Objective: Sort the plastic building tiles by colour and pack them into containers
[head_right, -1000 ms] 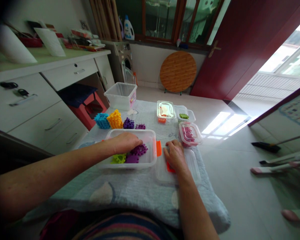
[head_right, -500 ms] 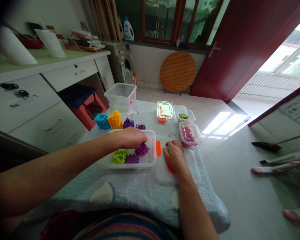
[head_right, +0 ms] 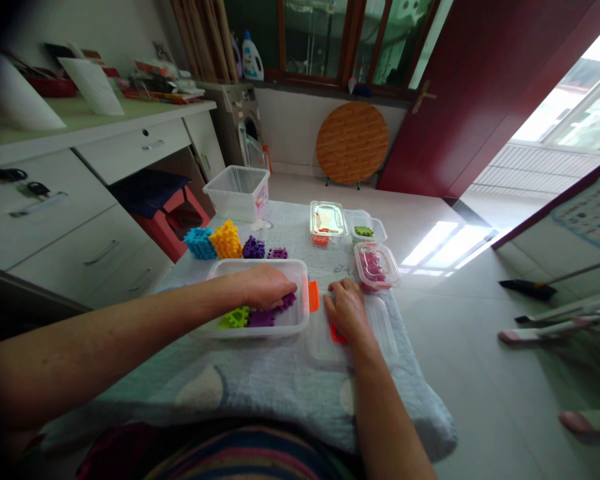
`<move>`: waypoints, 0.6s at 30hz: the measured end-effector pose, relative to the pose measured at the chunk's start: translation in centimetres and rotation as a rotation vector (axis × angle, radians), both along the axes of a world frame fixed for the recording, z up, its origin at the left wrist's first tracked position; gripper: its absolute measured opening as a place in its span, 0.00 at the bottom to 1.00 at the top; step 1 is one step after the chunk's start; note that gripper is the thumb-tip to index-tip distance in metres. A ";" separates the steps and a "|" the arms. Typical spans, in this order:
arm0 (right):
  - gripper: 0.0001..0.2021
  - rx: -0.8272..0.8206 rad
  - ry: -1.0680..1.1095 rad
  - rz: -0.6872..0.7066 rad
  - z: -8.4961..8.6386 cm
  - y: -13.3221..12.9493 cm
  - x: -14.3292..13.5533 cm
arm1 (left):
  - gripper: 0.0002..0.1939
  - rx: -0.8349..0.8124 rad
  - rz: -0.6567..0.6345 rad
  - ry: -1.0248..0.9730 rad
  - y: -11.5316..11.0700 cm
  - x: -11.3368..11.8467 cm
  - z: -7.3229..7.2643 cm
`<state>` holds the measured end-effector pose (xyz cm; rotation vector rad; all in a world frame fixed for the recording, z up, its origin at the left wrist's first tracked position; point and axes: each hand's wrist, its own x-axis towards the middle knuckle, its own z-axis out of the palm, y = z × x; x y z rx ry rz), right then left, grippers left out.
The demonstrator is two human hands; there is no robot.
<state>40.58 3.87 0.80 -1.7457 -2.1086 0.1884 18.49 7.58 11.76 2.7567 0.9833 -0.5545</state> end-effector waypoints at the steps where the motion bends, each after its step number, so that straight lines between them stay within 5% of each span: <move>1: 0.10 0.000 -0.001 -0.002 0.0 0.0 0.0 | 0.12 0.002 0.003 0.006 -0.1 0.1 -0.2; 9: 0.10 0.016 0.000 -0.003 -0.3 0.1 0.1 | 0.18 0.047 0.009 0.058 -0.2 1.1 -1.5; 18: 0.10 0.012 0.008 -0.002 -0.4 0.1 0.2 | 0.16 0.084 0.072 0.130 -1.0 1.6 -0.9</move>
